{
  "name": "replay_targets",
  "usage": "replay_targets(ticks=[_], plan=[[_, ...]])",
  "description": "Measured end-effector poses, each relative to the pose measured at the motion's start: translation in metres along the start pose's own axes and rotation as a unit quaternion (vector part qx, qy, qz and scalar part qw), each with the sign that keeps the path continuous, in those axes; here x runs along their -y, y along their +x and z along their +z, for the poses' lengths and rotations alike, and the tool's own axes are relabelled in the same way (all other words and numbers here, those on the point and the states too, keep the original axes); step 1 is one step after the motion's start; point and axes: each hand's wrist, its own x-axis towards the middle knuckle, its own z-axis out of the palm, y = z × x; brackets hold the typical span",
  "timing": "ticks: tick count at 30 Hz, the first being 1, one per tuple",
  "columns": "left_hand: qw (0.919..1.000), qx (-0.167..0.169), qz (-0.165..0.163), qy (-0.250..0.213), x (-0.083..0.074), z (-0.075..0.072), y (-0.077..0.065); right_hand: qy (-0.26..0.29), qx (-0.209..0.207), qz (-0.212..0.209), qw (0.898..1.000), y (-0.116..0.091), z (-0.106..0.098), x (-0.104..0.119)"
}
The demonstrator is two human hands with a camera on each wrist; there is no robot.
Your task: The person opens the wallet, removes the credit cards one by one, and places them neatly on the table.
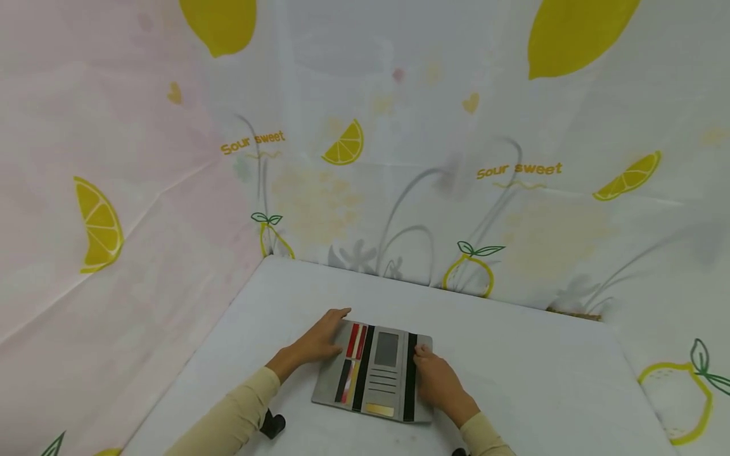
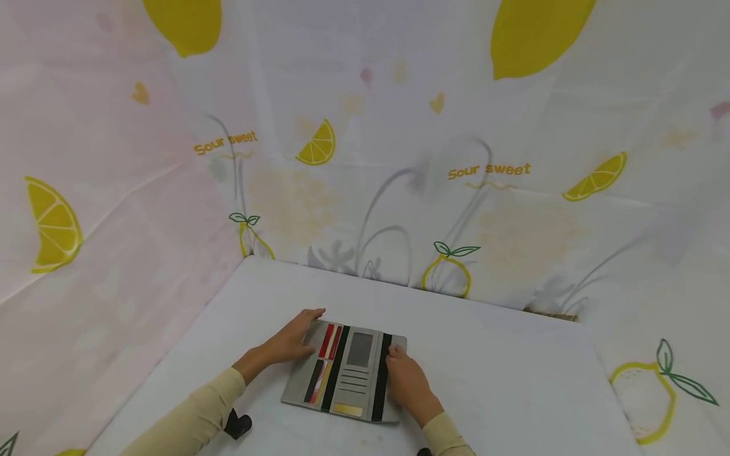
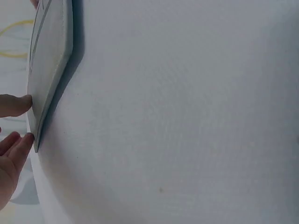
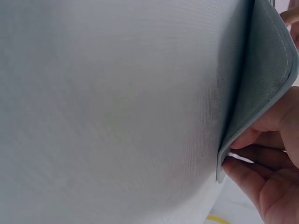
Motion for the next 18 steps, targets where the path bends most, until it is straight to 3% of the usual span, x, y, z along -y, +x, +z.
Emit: replay_targets(ticks=[3,6,8,12,18], plan=[[0.9964,0.015,-0.023,-0.08,0.006,0.003,0.001,0.008,0.007,0.004,1.0,0.0,-0.001,0.0],[0.9846,0.024,-0.052,-0.165,0.011,0.004,0.001,0.024,0.011,0.008,1.0,0.0,-0.002,-0.002],[0.9777,0.026,-0.063,-0.199,0.016,0.004,-0.001,0.037,0.006,0.003,0.999,0.0,-0.003,-0.003],[0.9682,0.033,-0.063,-0.24,0.024,0.003,-0.003,0.058,-0.018,-0.008,0.998,0.001,-0.004,-0.008],[0.964,0.048,-0.055,-0.256,0.027,0.003,-0.005,0.09,-0.019,-0.011,0.996,0.005,-0.011,-0.011]])
